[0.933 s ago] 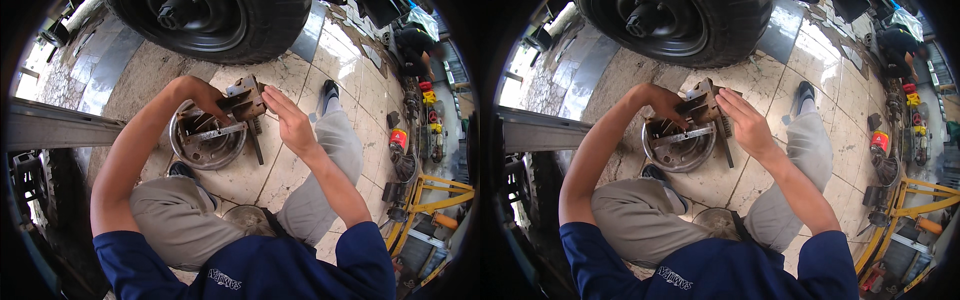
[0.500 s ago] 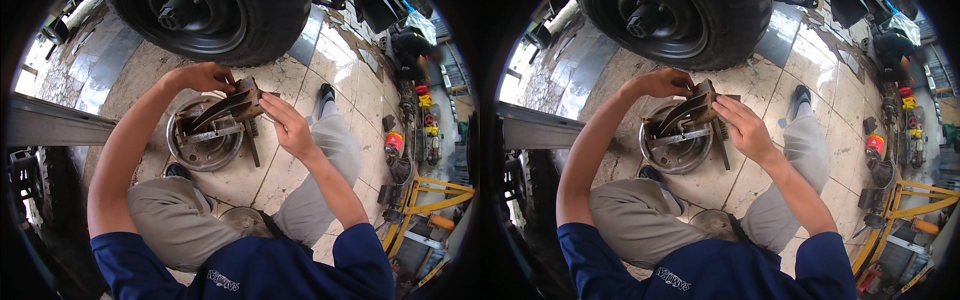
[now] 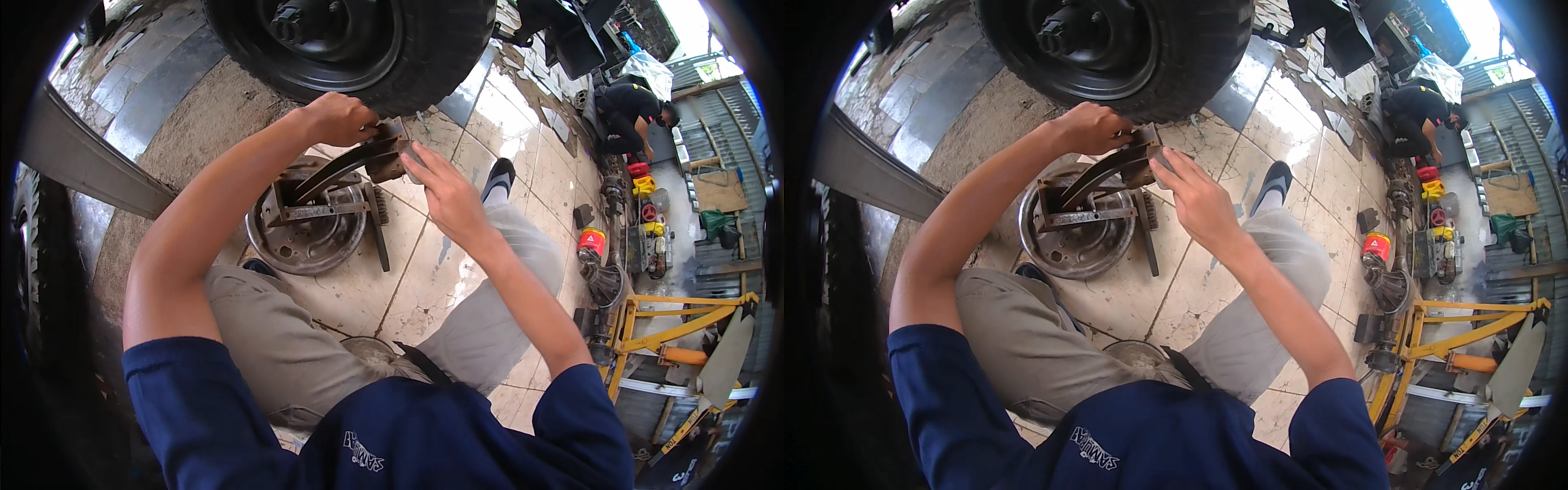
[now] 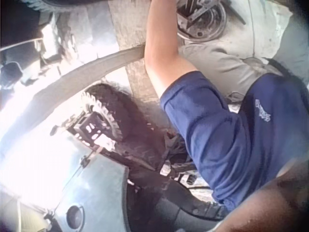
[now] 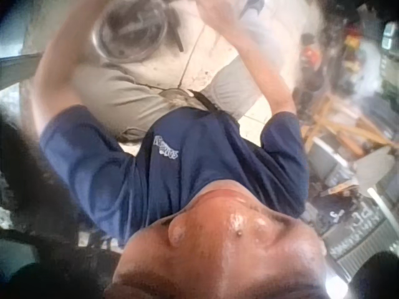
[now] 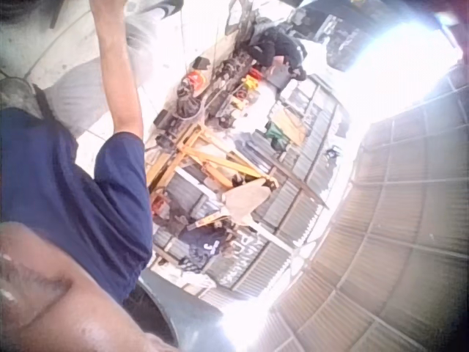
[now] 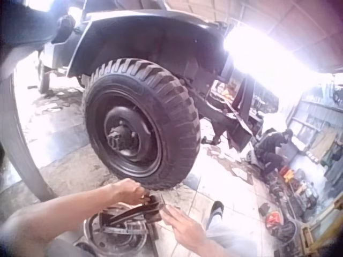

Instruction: The person sits on the floor and uses a sanding block to smooth the edges and surfaces of a metal part. The person repeatedly rubs the sanding block against the metal piece, rotating it to access different sides.

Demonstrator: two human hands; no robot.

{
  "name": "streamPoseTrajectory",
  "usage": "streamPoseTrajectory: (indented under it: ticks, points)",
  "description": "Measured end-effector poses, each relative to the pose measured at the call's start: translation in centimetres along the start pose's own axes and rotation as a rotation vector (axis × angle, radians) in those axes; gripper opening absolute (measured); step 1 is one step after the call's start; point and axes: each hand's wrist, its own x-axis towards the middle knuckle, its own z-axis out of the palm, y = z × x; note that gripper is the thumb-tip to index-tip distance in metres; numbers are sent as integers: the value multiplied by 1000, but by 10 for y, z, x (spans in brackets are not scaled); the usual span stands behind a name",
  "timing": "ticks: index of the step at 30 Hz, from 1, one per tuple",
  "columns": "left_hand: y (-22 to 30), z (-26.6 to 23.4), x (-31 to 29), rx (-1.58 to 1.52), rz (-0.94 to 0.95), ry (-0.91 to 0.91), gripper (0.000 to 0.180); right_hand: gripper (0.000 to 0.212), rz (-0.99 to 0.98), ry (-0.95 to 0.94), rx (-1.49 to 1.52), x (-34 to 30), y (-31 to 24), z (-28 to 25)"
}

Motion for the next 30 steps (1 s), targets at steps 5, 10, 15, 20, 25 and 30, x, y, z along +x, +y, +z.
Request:
streamPoseTrajectory:
  ticks: [5, 10, 15, 20, 25, 30]
  points:
    - [7, 4, 3, 84, 31, 42, 32, 49, -212, -187, -146, 20, 24, -29]
    - [1, 11, 1, 35, 59, 112, 27, 50, -140, -224, -85, 19, 15, -30]
    - [1, 10, -3, 4, 45, 87, 26, 53, -156, -132, -110, 12, 14, -11]
    - [-14, 21, -4, -594, -149, -130, 38, 58, -192, -33, -252, -3, 16, 4]
    - [-19, 24, -22, -688, -258, -397, 59, 58, -114, -17, -109, -14, 20, 4]
    - [-22, 23, -33, -1046, -487, -612, 69, 57, -65, -6, -3, -3, 27, -1]
